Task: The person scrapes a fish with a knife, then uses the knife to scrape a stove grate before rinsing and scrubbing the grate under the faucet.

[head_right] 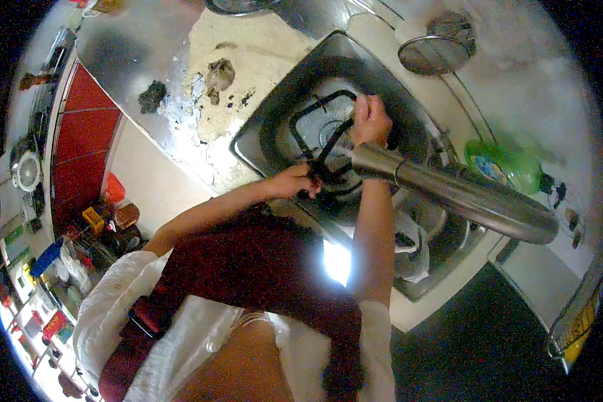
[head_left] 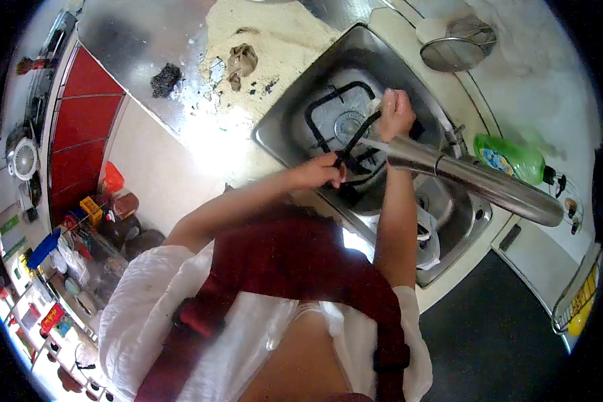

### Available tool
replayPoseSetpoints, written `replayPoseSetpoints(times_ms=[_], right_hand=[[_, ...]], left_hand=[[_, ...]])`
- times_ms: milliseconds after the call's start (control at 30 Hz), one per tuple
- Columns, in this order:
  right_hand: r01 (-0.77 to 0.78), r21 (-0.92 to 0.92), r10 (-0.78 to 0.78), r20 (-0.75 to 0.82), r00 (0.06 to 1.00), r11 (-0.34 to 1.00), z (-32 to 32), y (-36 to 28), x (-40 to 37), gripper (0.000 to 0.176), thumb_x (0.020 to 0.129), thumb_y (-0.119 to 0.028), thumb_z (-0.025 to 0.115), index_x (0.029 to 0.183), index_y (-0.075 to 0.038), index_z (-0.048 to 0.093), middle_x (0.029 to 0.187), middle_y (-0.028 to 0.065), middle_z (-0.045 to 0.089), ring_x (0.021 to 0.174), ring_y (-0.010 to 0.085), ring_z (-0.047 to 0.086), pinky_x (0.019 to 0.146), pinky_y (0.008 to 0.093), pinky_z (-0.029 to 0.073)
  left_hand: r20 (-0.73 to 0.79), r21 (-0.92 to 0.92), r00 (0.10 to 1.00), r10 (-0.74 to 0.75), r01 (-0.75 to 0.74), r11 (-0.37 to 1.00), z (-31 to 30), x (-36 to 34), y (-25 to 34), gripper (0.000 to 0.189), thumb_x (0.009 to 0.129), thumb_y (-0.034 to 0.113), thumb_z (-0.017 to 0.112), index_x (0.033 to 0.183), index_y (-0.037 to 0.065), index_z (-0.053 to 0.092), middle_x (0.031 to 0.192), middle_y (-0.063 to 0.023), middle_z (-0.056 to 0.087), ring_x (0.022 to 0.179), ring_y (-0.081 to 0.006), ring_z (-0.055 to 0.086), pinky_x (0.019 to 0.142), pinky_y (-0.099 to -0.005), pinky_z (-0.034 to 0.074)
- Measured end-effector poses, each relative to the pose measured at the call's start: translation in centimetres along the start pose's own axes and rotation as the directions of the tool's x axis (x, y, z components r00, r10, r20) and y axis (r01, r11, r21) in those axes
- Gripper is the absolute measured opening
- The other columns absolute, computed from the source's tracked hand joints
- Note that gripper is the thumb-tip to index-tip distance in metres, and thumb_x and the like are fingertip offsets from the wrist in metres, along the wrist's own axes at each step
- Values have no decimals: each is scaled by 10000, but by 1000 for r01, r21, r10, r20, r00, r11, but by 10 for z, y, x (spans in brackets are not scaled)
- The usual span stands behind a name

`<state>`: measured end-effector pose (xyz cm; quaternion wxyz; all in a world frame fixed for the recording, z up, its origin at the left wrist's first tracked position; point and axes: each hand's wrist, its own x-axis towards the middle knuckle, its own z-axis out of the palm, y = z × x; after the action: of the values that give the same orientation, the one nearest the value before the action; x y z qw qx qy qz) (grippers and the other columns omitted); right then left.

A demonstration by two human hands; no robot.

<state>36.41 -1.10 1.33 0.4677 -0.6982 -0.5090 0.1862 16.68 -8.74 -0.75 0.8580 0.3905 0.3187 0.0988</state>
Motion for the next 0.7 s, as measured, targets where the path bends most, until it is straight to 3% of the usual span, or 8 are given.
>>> replayPoseSetpoints(times_ms=[33, 100, 167, 233, 300, 433, 533, 700], right_hand=[[73, -77, -69, 55, 996, 994, -1, -10, -2, 251, 899, -275, 516, 850, -33, 559, 751, 185, 603, 682, 377, 579, 617, 410, 456], [147, -153, -131, 111, 985, 977, -3, -33, -4, 245, 885, -290, 542, 832, -52, 565, 701, 160, 614, 626, 364, 594, 568, 428, 459], [142, -164, -91, 284, 955, 976, -2, -56, -9, 236, 885, -283, 537, 818, -57, 556, 692, 180, 574, 644, 411, 546, 574, 426, 441], [189, -185, -128, 302, 945, 964, 5, -65, -11, 238, 876, -283, 548, 798, -58, 552, 680, 181, 569, 639, 414, 543, 565, 439, 435], [315, -218, -250, 280, 927, 924, 10, -73, -15, 256, 848, -315, 580, 749, -83, 538, 626, 158, 574, 567, 369, 569, 488, 449, 419], [428, -108, -405, 185, 895, 897, 10, -70, -16, 226, 814, -307, 609, 732, -100, 567, 637, 115, 571, 575, 337, 534, 580, 422, 425], [678, -113, -645, 230, 729, 726, -2, -70, 4, 194, 805, -278, 613, 744, -97, 580, 662, 86, 572, 635, 319, 539, 712, 449, 402], [651, -361, -658, 123, 743, 668, 3, -62, 12, 223, 814, -280, 602, 698, -99, 543, 682, 73, 580, 655, 311, 547, 756, 455, 393]], left_hand=[[120, -160, 992, 32, -13, 987, -6, -12, 12, 336, 935, 146, 434, 1266, 90, 457, 1016, -101, 587, 963, -174, 563, 853, -288, 445], [287, 171, 939, 187, -242, 955, -16, -25, 29, 389, 929, 116, 429, 1310, 43, 400, 1204, -139, 541, 1112, -216, 526, 991, -348, 375], [236, -611, 942, 241, -49, 790, -10, -24, 26, 385, 942, 130, 414, 1305, 2, 402, 1269, -151, 511, 1179, -232, 482, 1048, -378, 301], [15, -582, 996, 86, -61, 811, 6, -13, 39, 326, 958, 178, 405, 1225, 6, 478, 1127, -130, 593, 1026, -219, 572, 926, -346, 417], [-268, 49, 925, 268, -265, 963, 11, 0, 51, 324, 965, 307, 416, 1074, 28, 539, 806, -54, 609, 593, -124, 526, 561, -269, 465], [-471, 275, 760, 448, -356, 893, 37, 5, 54, 248, 922, 290, 491, 859, 56, 544, 633, 13, 491, 566, -87, 436, 499, -241, 345], [-442, 210, 796, 414, -357, 910, 33, 8, 57, 283, 904, 301, 497, 799, 41, 536, 615, 11, 481, 550, -93, 412, 491, -254, 338], [-439, 83, 860, 260, -249, 965, 34, -4, 76, 324, 890, 308, 514, 724, 30, 517, 606, 11, 447, 580, -86, 395, 518, -269, 350]])
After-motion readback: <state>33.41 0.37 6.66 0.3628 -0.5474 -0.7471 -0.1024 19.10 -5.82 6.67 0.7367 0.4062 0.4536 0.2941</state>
